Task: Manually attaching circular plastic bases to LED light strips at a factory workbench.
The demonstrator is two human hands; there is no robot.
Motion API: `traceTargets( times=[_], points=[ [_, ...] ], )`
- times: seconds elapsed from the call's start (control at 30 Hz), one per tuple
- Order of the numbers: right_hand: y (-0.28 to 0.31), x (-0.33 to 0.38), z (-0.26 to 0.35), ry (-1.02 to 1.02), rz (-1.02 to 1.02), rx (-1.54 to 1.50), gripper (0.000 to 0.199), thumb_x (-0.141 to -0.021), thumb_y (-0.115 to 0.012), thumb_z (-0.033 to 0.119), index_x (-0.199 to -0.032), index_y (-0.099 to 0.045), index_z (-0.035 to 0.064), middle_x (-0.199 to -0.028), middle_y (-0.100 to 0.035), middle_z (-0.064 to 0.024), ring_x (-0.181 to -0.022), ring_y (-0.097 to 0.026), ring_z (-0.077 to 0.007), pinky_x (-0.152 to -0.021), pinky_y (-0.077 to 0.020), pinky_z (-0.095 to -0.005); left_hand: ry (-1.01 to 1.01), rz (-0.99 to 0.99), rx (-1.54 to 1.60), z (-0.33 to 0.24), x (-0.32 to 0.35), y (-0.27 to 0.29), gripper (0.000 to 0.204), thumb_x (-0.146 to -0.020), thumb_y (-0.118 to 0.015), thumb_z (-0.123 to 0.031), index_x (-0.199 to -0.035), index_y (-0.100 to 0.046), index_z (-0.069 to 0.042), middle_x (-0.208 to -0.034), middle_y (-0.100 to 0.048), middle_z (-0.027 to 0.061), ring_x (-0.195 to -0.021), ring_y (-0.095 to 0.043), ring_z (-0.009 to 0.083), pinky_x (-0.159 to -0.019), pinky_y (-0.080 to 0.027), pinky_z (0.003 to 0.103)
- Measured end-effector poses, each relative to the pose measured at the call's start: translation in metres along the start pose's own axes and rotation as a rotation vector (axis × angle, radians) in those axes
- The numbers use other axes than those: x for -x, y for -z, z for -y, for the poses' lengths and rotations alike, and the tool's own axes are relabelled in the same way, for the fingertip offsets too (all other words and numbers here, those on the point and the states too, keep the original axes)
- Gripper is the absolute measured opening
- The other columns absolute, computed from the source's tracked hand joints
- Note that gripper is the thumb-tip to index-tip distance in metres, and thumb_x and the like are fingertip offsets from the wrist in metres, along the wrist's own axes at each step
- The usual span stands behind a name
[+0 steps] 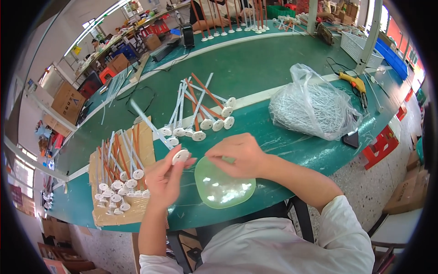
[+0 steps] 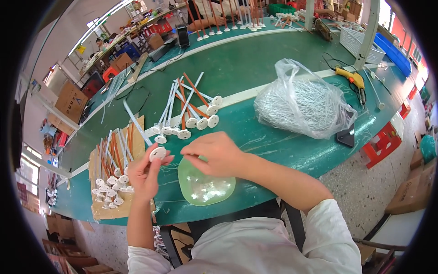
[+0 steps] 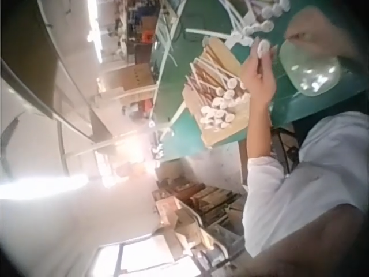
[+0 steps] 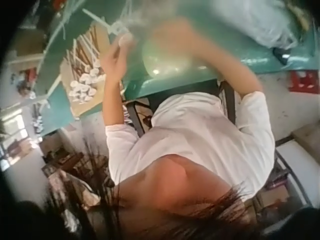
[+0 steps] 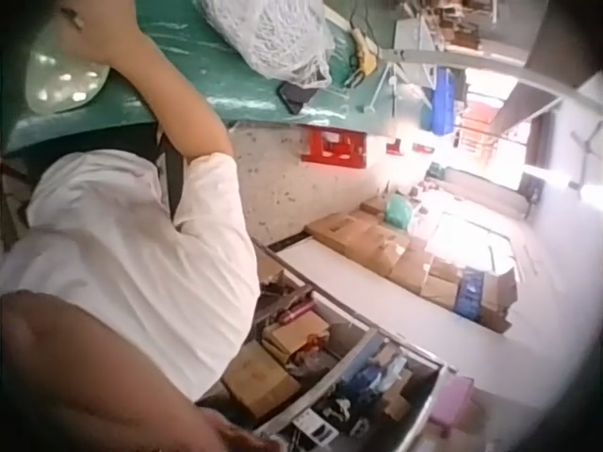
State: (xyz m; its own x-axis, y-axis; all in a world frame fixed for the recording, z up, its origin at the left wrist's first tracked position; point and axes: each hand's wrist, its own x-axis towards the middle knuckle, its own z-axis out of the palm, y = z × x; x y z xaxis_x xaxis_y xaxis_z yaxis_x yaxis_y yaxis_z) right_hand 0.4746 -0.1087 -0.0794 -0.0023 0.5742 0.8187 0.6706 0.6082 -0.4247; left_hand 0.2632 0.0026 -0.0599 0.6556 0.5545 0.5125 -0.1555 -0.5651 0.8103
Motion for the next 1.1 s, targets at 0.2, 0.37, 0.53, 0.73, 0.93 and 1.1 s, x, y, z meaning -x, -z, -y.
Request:
traceTargets(
  times=[0.2, 0.37, 0.53, 0.73, 0.93, 1.1],
  points=[
    [0.009, 0.003, -0.016, -0.058, -0.021, 0.204, 0.013, -0.077, -0.075, 0.003, -0.089, -0.072, 0.0062, -0.082, -0.073, -0.0083, -0.068, -0.07, -0.0253, -0.06, -0.0553, -0.0351, 0.134, 0.121, -0.294, -0.009, 0.017, 0.087, 0.032, -0.099, -0.053, 0.003, -0.13, -0.059, 0.008, -0.102, -0.073, 0.015, -0.092, -0.074, 0.0234, -0.08, -0.059, 0.03],
    [0.017, 0.002, -0.038, -0.163, -0.033, 0.417, 0.012, -0.079, -0.075, 0.005, -0.09, -0.073, 0.0068, -0.08, -0.072, -0.0096, -0.067, -0.069, -0.0261, -0.059, -0.0545, -0.0353, 0.276, 0.117, -0.396, -0.001, 0.026, 0.145, 0.033, -0.103, -0.048, -0.001, -0.134, -0.055, 0.008, -0.103, -0.07, 0.0112, -0.09, -0.073, 0.0191, -0.082, -0.059, 0.03],
    [0.023, 0.004, -0.054, -0.362, -0.071, 0.415, 0.017, -0.079, -0.075, 0.009, -0.095, -0.073, 0.0056, -0.085, -0.073, -0.0109, -0.071, -0.07, -0.0271, -0.063, -0.0554, -0.0358, 0.425, 0.068, -0.526, -0.003, 0.022, 0.186, 0.027, -0.103, -0.046, 0.0, -0.125, -0.06, 0.007, -0.09, -0.07, 0.0125, -0.08, -0.073, 0.018, -0.073, -0.058, 0.029],
    [0.026, 0.007, -0.072, -0.355, -0.046, 0.513, 0.029, -0.08, -0.068, -0.001, -0.108, -0.07, 0.0056, -0.109, -0.07, -0.0147, -0.094, -0.068, -0.0302, -0.081, -0.0551, -0.0383, 0.543, 0.205, -0.669, -0.012, 0.006, 0.212, 0.028, -0.102, -0.047, -0.002, -0.124, -0.061, 0.007, -0.083, -0.069, 0.0116, -0.079, -0.074, 0.0179, -0.066, -0.058, 0.028],
    [0.023, 0.012, -0.098, -0.329, 0.145, 0.451, 0.045, -0.081, -0.062, -0.01, -0.121, -0.067, 0.0094, -0.124, -0.062, -0.0156, -0.11, -0.062, -0.0342, -0.092, -0.0525, -0.0402, 0.295, 0.459, -1.142, -0.016, -0.005, 0.217, 0.023, -0.089, -0.062, -0.004, -0.109, -0.07, 0.0, -0.076, -0.067, 0.0162, -0.066, -0.067, 0.0222, -0.061, -0.051, 0.033],
    [0.03, 0.014, -0.103, -0.394, 0.123, 0.297, 0.03, -0.081, -0.068, -0.005, -0.107, -0.072, 0.0074, -0.106, -0.068, -0.0136, -0.102, -0.065, -0.0348, -0.082, -0.0548, -0.0405, 0.384, 0.512, -1.014, -0.015, -0.01, 0.203, 0.012, -0.084, -0.068, -0.008, -0.091, -0.074, -0.001, -0.074, -0.065, 0.0162, -0.069, -0.062, 0.0287, -0.065, -0.048, 0.038]
  ],
)
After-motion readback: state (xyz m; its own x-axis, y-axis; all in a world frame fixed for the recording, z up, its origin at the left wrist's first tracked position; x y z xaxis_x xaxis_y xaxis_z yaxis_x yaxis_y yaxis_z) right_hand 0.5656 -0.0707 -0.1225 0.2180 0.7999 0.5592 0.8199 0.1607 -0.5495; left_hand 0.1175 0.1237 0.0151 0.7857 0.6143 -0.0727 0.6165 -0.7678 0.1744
